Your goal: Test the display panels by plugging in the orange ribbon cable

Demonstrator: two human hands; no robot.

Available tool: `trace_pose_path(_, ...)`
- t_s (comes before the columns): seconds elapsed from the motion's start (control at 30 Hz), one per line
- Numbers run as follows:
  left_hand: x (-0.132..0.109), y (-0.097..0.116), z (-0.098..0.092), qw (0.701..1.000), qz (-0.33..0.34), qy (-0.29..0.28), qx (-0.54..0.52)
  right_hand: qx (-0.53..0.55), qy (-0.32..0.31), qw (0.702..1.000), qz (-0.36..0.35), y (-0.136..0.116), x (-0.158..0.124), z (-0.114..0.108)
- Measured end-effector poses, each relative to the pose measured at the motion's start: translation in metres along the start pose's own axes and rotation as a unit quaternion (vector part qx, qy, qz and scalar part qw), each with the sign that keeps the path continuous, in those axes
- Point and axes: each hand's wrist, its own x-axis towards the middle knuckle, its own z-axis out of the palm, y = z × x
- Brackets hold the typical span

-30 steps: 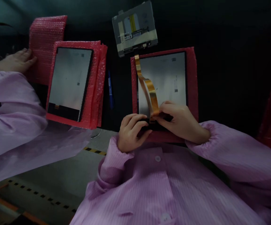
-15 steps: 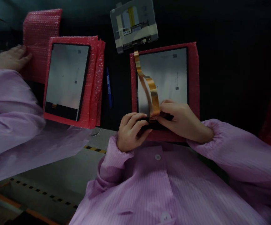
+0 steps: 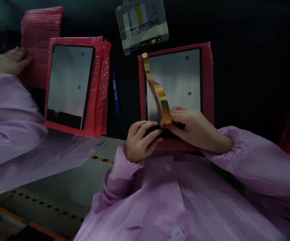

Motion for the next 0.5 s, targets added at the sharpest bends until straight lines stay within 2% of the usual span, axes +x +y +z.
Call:
trace_pose_path(0.2,-0.0024,-0.0010,0.0014,1.000,0.017,0.005,0.018,0.003,-0.004,1.000,0.026,-0.0017,-0.0013,0.0008)
trace_pose_path(0.5,-0.0053,-0.0020,0.0032,0.998,0.040,0.008,0.042,0.006,0.002,1.000,0.019,-0.0001,-0.0004,0.0017)
